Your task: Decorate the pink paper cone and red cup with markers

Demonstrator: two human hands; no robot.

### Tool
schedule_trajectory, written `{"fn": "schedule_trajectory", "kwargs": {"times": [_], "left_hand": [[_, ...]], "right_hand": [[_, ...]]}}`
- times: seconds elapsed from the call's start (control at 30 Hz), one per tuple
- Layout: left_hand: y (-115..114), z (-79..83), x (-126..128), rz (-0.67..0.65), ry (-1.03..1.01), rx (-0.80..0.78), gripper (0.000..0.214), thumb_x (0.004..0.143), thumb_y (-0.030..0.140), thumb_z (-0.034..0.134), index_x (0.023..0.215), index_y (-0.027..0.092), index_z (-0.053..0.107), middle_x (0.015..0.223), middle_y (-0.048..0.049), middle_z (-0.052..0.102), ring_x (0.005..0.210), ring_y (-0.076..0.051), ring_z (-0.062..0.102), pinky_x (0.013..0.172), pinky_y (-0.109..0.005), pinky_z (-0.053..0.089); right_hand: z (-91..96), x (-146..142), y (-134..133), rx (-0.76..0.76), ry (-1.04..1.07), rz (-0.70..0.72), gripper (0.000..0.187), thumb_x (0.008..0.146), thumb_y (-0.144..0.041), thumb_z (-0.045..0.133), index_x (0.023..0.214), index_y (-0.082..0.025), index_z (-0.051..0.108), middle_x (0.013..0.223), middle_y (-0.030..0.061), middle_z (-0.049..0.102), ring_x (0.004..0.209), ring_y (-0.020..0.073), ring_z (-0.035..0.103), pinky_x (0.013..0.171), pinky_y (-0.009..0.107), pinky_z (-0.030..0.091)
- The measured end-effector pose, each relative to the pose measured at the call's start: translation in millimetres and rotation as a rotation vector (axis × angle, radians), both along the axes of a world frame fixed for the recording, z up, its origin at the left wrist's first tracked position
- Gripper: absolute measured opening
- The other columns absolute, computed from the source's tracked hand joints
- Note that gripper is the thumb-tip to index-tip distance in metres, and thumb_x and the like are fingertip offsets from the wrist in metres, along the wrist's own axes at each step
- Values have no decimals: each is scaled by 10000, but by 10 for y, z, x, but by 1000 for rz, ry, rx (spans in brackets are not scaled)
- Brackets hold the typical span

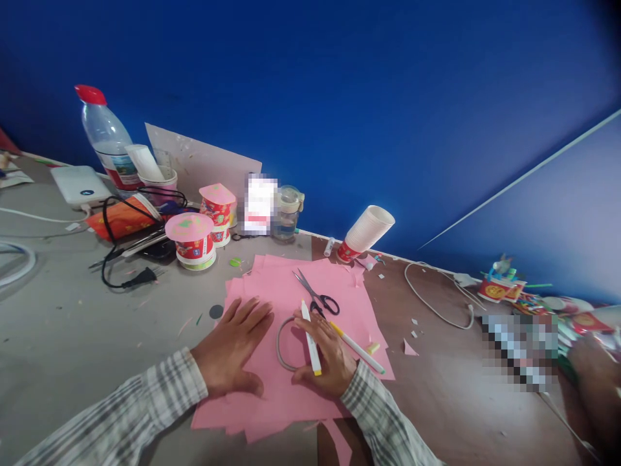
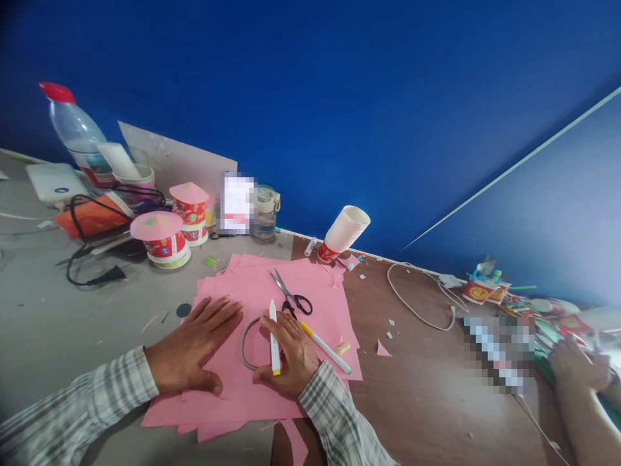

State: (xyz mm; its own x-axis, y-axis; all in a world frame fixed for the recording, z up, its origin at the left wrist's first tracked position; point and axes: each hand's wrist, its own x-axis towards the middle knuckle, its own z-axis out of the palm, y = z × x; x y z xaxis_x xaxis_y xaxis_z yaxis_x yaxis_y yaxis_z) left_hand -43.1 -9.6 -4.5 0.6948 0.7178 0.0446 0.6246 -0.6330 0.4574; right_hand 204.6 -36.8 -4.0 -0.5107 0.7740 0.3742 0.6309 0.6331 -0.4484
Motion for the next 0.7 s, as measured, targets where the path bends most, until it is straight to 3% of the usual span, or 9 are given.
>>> {"fn": "schedule_trajectory", "kwargs": {"times": [0.2, 0.4, 0.57, 0.7], "left_hand": [[19, -40, -8, -24, 40, 37, 911, 511, 671, 329, 1302, 312, 54, 1445, 14, 197, 1254, -360, 120, 957, -576, 128], [29, -59, -8, -19, 75, 51, 896, 516, 671, 292, 1299, 326, 24, 1452, 31, 162, 1247, -367, 116, 957, -566, 122], [24, -83, -17, -27, 67, 100, 903, 518, 664, 307, 1308, 318, 40, 1444, 21, 191, 1249, -354, 123, 946, -572, 139], [23, -103, -17, -21, 42, 155, 858, 542, 635, 300, 1308, 321, 75, 1425, 13, 240, 1250, -330, 148, 927, -575, 186]], "right_hand": [[49, 130, 58, -79, 102, -22, 729, 744, -644, 549, 1308, -202, 413, 1301, 131, 562, 1256, 298, 485, 1077, 497, 429], [114, 185, 91, -93, 55, 14, 759, 712, -618, 616, 1293, -164, 434, 1280, 128, 577, 1302, 310, 409, 1089, 504, 407], [77, 135, 78, -90, -19, 40, 802, 646, -579, 711, 1300, -210, 428, 1286, 91, 577, 1315, 329, 373, 1118, 559, 330], [79, 102, 74, -77, -18, 38, 751, 656, -579, 701, 1279, -240, 454, 1264, 81, 595, 1302, 345, 382, 1095, 581, 341]]}}
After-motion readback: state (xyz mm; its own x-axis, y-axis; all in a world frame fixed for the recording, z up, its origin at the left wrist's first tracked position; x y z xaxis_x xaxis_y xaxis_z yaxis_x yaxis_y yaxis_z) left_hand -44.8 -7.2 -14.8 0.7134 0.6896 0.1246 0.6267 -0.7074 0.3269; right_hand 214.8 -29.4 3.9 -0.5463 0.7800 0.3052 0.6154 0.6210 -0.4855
